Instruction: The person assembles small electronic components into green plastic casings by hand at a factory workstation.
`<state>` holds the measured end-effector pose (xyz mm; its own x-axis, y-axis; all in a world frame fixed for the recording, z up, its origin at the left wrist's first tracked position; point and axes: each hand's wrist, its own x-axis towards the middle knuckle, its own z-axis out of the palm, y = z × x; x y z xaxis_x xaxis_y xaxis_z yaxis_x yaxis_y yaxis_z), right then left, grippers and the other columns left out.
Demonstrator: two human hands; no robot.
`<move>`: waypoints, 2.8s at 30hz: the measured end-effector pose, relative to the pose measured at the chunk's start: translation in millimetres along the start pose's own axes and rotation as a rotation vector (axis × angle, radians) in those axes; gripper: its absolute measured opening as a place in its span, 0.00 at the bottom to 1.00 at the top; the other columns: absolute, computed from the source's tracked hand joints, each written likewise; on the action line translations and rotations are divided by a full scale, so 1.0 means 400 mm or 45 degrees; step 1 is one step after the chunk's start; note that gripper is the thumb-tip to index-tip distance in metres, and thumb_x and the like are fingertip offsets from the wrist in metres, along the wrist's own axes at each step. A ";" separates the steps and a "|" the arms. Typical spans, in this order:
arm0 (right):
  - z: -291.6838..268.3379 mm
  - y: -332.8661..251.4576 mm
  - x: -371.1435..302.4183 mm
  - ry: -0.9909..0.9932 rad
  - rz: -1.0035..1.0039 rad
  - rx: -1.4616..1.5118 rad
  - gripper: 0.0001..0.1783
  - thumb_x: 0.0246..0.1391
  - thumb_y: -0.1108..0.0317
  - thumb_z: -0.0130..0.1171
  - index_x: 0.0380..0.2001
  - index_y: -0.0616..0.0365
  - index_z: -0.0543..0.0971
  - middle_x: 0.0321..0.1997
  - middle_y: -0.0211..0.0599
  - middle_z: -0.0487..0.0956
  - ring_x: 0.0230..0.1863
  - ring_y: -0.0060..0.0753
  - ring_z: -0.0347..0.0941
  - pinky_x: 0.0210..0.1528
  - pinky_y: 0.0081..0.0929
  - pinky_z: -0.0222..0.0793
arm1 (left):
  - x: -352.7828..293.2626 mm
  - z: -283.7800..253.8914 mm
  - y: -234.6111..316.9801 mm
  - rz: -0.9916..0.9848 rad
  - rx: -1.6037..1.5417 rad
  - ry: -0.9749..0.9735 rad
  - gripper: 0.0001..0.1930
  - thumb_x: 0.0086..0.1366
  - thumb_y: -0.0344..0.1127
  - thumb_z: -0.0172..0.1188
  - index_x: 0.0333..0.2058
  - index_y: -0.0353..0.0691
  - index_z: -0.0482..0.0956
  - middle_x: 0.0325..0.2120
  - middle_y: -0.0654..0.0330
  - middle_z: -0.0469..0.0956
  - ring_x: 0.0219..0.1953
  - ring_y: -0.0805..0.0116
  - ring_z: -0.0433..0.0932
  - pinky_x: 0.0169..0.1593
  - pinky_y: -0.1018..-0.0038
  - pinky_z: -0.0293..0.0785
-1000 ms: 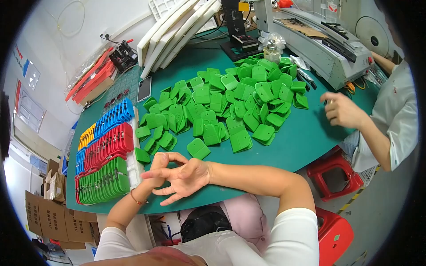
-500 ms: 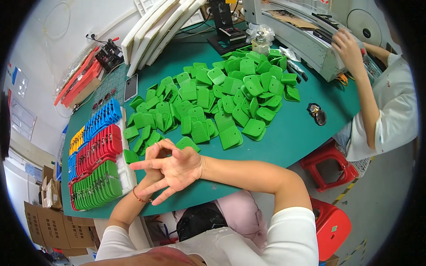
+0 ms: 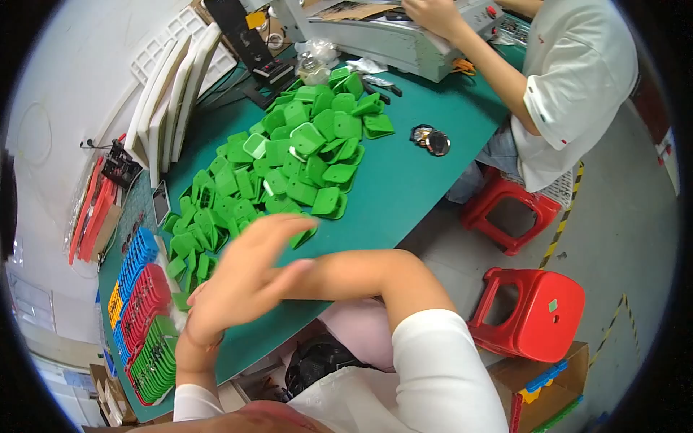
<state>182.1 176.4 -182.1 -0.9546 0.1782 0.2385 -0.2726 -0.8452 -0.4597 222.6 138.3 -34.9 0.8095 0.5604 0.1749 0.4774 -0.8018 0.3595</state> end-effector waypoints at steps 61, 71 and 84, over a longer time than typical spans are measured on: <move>0.058 -0.011 -0.021 0.696 -0.837 -2.542 0.35 0.35 0.78 0.66 0.52 0.58 0.69 0.49 0.45 0.67 0.49 0.45 0.65 0.50 0.33 0.65 | -0.514 0.099 -0.267 -0.690 -1.713 1.127 0.22 0.65 0.29 0.42 0.57 0.33 0.59 0.49 0.50 0.68 0.52 0.62 0.70 0.55 0.66 0.70; 0.061 -0.028 -0.017 0.613 -0.897 -2.662 0.33 0.34 0.76 0.69 0.50 0.60 0.72 0.46 0.42 0.68 0.45 0.40 0.69 0.45 0.29 0.70 | -0.519 0.102 -0.265 -0.708 -1.746 1.089 0.21 0.68 0.29 0.39 0.59 0.29 0.58 0.54 0.47 0.65 0.53 0.58 0.71 0.55 0.65 0.72; 0.040 -0.029 -0.016 0.509 -1.036 -2.701 0.31 0.29 0.73 0.70 0.44 0.60 0.75 0.45 0.39 0.75 0.42 0.40 0.71 0.42 0.33 0.67 | -0.519 0.106 -0.254 -0.648 -1.684 1.038 0.21 0.68 0.27 0.41 0.59 0.30 0.59 0.53 0.50 0.67 0.53 0.63 0.70 0.55 0.69 0.71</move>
<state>193.1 176.8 -164.6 -0.5148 0.3699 0.7734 0.0808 0.9190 -0.3858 20.5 94.6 -146.7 0.0801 0.9953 0.0550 -0.3323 -0.0254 0.9428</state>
